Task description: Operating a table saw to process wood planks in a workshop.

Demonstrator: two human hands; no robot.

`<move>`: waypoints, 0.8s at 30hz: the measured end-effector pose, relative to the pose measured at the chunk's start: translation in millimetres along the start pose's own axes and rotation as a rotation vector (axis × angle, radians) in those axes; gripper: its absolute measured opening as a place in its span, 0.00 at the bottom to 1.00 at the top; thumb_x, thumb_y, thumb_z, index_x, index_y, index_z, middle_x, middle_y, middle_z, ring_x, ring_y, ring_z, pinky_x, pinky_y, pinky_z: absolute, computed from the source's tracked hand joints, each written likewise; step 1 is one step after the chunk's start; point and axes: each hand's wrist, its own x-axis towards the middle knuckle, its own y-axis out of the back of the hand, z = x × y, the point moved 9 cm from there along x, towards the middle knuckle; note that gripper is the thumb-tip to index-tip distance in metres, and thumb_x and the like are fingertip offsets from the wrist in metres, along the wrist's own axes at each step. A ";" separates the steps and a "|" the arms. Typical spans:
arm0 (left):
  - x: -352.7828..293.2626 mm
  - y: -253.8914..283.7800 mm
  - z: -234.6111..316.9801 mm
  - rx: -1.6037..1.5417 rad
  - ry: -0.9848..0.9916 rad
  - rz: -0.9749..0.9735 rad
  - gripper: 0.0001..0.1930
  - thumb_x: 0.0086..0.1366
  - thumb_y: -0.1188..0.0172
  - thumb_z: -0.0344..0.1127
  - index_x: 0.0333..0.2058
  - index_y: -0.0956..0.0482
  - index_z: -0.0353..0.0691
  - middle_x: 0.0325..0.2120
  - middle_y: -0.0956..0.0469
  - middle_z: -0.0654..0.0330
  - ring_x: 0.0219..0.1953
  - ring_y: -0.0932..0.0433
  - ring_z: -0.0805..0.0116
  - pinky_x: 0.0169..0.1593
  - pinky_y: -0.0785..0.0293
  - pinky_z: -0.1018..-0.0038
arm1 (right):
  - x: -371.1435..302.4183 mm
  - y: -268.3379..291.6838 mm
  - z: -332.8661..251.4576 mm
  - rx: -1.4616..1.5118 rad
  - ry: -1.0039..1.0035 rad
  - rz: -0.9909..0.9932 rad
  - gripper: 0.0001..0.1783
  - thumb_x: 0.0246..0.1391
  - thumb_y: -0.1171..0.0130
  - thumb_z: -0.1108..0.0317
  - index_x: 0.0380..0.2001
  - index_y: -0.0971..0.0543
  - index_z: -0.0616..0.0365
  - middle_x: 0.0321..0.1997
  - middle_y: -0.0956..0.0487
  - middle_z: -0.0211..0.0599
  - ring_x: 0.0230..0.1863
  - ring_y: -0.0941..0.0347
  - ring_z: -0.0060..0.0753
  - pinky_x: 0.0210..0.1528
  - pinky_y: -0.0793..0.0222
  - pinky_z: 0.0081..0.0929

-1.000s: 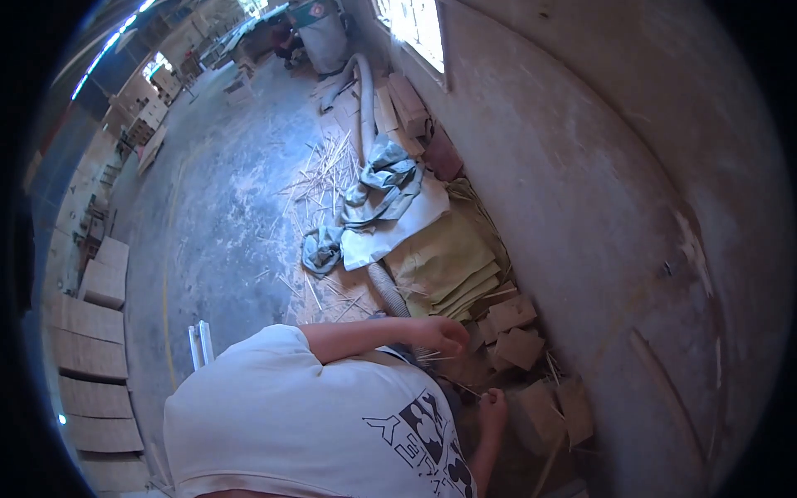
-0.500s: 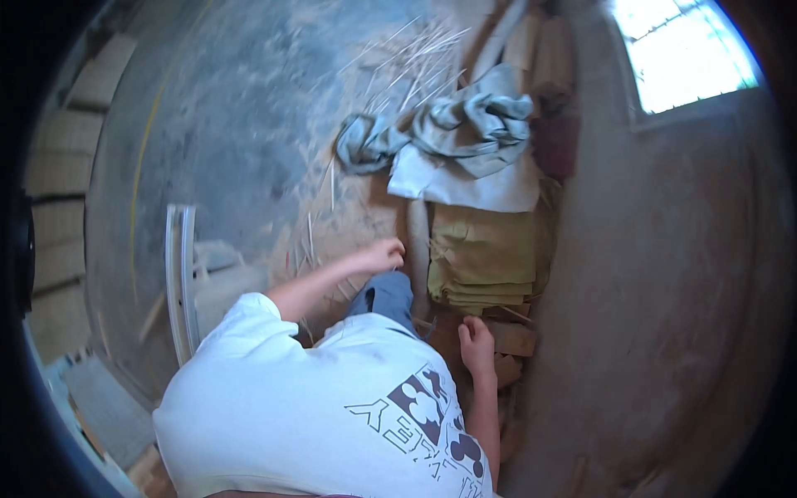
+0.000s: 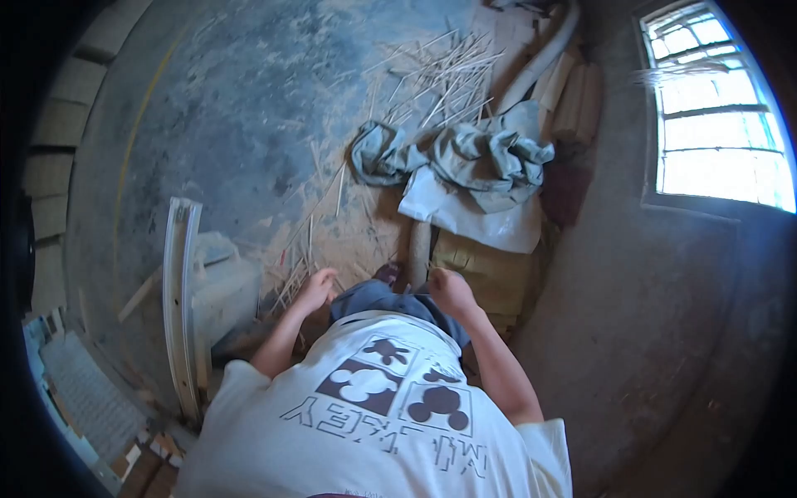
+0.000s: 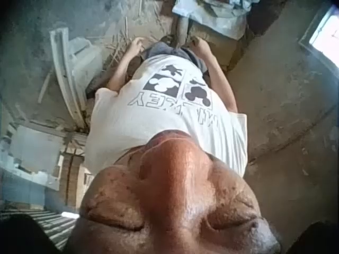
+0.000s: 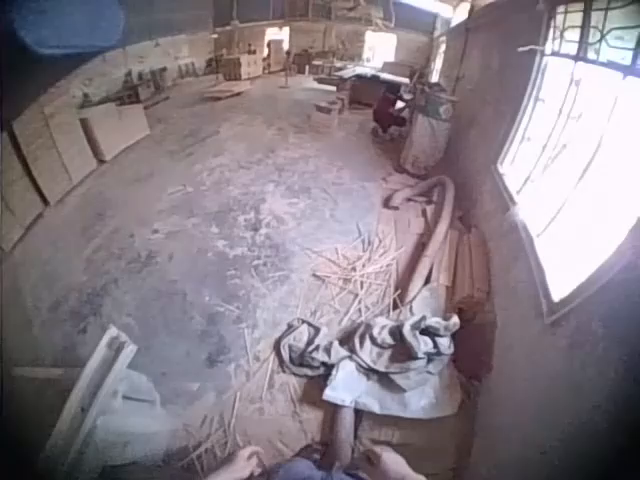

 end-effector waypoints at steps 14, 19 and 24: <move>68.4 185.1 134.0 0.162 -0.060 0.259 0.09 0.66 0.48 0.36 0.34 0.23 0.36 0.20 0.20 0.58 0.23 0.21 0.70 0.31 0.26 0.73 | 208.9 -49.4 -121.6 -0.072 0.317 -0.246 0.15 0.53 0.49 0.57 0.33 0.22 0.57 0.34 0.20 0.53 0.38 0.23 0.55 0.42 0.28 0.48; 122.9 267.8 227.0 0.217 -0.099 0.285 0.15 0.67 0.47 0.40 0.27 0.24 0.35 0.15 0.23 0.57 0.21 0.22 0.68 0.28 0.27 0.71 | 286.5 -23.3 -150.3 0.009 0.222 -0.144 0.16 0.54 0.49 0.56 0.33 0.23 0.58 0.34 0.20 0.53 0.38 0.23 0.58 0.41 0.28 0.50; 150.5 351.4 144.0 -0.142 -0.124 0.473 0.08 0.67 0.48 0.32 0.39 0.26 0.34 0.26 0.22 0.57 0.24 0.22 0.69 0.30 0.25 0.71 | 368.2 -8.1 -200.0 -0.063 0.232 -0.284 0.13 0.53 0.48 0.59 0.36 0.24 0.55 0.34 0.20 0.50 0.40 0.23 0.56 0.42 0.28 0.48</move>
